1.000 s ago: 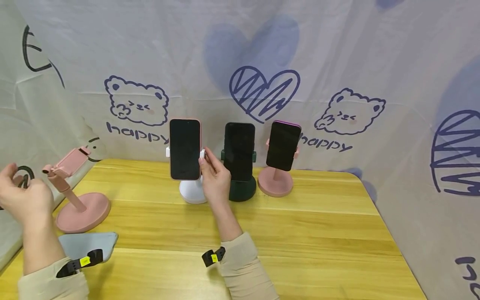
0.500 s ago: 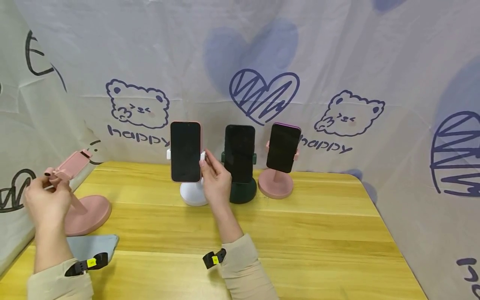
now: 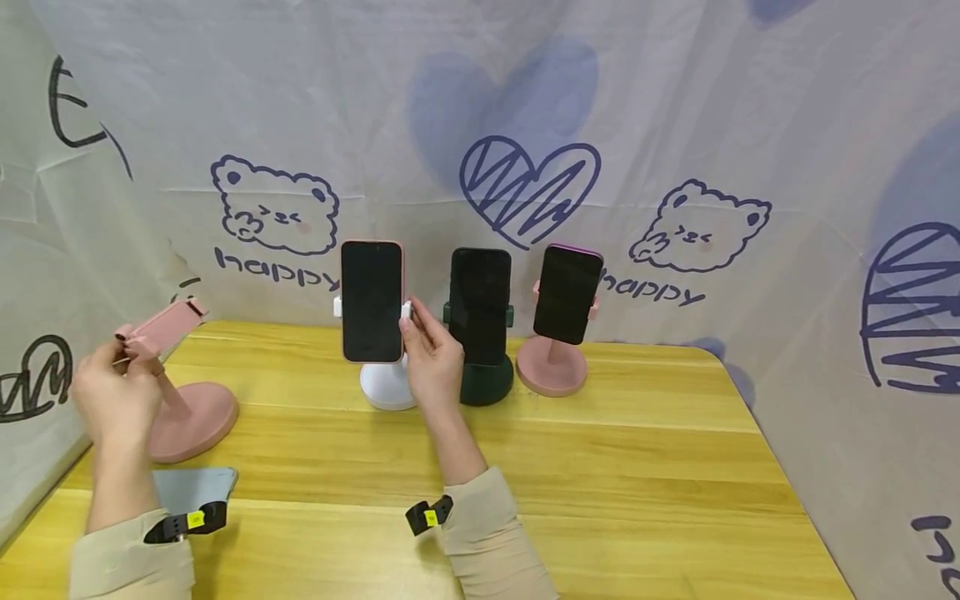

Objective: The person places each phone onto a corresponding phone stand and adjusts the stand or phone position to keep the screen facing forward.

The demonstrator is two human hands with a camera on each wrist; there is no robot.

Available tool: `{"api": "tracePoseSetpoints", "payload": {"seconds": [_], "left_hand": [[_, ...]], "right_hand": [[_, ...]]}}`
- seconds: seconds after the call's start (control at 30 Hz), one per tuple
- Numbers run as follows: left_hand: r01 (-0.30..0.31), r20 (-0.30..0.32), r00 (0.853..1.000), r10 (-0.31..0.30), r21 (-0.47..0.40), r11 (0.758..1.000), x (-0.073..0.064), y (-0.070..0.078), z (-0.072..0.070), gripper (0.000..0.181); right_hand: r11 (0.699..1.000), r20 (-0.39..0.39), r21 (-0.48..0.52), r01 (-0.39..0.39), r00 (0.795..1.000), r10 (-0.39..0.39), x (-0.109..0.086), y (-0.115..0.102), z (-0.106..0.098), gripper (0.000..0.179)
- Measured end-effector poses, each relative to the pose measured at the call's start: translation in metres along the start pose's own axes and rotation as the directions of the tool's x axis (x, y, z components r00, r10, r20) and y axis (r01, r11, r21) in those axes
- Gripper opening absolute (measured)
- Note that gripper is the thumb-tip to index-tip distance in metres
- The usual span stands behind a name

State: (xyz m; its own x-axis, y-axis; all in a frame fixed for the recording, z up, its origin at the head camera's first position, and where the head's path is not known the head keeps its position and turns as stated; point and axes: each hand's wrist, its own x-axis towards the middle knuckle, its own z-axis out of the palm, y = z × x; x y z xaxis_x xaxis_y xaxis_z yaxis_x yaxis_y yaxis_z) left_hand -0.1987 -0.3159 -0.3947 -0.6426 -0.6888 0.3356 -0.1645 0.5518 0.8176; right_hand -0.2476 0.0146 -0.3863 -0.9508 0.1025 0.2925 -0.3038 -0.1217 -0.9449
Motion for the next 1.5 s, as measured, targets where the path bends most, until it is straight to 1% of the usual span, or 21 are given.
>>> {"api": "tracePoseSetpoints", "payload": {"seconds": [0.1,0.3,0.33,0.43,0.57,0.67,0.8,0.93,1.07,1.2,1.3,1.43,1.5], "left_hand": [[-0.034,0.022,0.999,0.035,-0.029,0.999,-0.003,0.007,0.008,0.04],[-0.078,0.102,0.991,0.086,-0.081,0.994,-0.014,0.019,0.022,0.038],[-0.087,0.117,0.988,0.097,-0.086,0.993,-0.016,0.021,0.025,0.037],[-0.137,0.136,0.979,0.152,-0.108,0.985,-0.021,0.028,0.033,0.036],[-0.202,0.151,0.962,0.225,-0.154,0.967,-0.028,0.036,0.042,0.032],[-0.213,0.175,0.954,0.245,-0.185,0.959,-0.033,0.042,0.047,0.031],[-0.211,0.219,0.942,0.253,-0.198,0.957,-0.037,0.048,0.054,0.034],[-0.218,0.28,0.922,0.269,-0.199,0.955,-0.041,0.054,0.06,0.043],[-0.221,0.339,0.897,0.284,-0.213,0.952,-0.043,0.056,0.063,0.059],[-0.222,0.398,0.87,0.291,-0.21,0.952,-0.045,0.058,0.063,0.059],[-0.252,0.408,0.857,0.313,-0.197,0.947,-0.046,0.058,0.063,0.055],[-0.287,0.399,0.851,0.342,-0.192,0.938,-0.046,0.057,0.063,0.05],[-0.299,0.405,0.844,0.351,-0.189,0.936,-0.045,0.056,0.062,0.05]], "right_hand": [[1.0,0.001,-0.006,0.003,1.0,-0.003,0.0,0.0,0.0,0.041],[1.0,-0.004,-0.018,0.008,1.0,-0.008,0.0,0.001,0.002,0.04],[1.0,-0.005,-0.02,0.011,1.0,-0.011,0.0,0.001,0.002,0.04],[1.0,-0.002,-0.026,0.015,1.0,-0.015,0.001,0.001,0.002,0.04],[0.999,-0.002,-0.026,0.021,1.0,-0.021,0.0,0.0,0.002,0.04],[0.999,-0.001,-0.026,0.022,1.0,-0.022,0.0,0.0,0.001,0.04],[0.999,-0.003,-0.03,0.028,1.0,-0.028,0.001,0.001,0.0,0.04],[0.999,-0.005,-0.032,0.035,0.999,-0.035,0.001,0.002,-0.001,0.04],[0.999,0.0,-0.027,0.041,0.999,-0.041,0.001,0.002,-0.001,0.04],[0.999,-0.007,-0.026,0.044,0.999,-0.045,0.001,0.001,0.0,0.039],[0.999,-0.015,-0.03,0.045,0.999,-0.046,0.0,0.0,0.001,0.039],[0.999,-0.025,-0.033,0.044,0.999,-0.045,-0.001,-0.002,0.002,0.039],[0.998,-0.028,-0.03,0.054,0.998,-0.055,-0.002,-0.002,0.002,0.039]]}}
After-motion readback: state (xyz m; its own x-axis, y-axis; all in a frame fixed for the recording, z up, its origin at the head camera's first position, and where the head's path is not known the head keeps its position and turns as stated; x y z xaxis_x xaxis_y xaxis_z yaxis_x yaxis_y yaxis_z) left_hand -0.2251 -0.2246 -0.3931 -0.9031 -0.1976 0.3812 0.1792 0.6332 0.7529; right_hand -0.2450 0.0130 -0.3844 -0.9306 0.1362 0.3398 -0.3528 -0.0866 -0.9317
